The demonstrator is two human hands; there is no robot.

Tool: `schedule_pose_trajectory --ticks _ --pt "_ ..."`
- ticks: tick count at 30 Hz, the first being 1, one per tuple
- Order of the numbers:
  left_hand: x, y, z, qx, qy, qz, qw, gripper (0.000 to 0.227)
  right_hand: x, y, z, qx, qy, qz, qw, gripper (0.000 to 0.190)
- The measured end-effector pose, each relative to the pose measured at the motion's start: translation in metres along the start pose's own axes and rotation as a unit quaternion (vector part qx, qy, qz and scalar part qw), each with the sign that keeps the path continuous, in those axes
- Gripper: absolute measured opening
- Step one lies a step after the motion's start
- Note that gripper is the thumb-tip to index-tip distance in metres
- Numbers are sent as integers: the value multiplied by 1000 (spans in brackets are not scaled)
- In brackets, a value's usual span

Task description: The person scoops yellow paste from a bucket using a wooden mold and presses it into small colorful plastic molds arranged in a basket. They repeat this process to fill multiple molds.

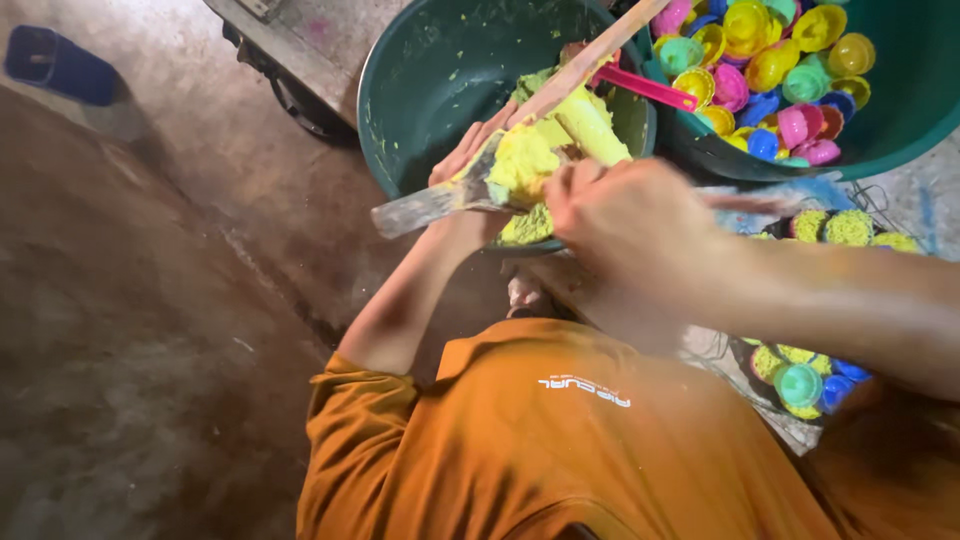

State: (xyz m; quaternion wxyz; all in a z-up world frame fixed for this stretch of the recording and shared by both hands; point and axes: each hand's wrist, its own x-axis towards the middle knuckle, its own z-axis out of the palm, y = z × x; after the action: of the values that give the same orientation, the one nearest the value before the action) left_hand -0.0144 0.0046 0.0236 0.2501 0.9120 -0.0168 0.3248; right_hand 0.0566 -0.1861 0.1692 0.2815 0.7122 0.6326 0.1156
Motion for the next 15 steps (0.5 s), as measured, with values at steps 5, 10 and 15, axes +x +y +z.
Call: schedule_pose_trajectory --ticks 5,10,15 --pt "-24 -22 26 14 -24 -106 994 55 -18 2 21 140 -5 3 990 36" --pt "-22 -54 21 -480 91 -171 856 48 -61 49 -16 42 -89 93 991 14" --pt "-17 -31 -7 -61 2 -48 997 56 -46 46 -28 17 33 -12 999 20"
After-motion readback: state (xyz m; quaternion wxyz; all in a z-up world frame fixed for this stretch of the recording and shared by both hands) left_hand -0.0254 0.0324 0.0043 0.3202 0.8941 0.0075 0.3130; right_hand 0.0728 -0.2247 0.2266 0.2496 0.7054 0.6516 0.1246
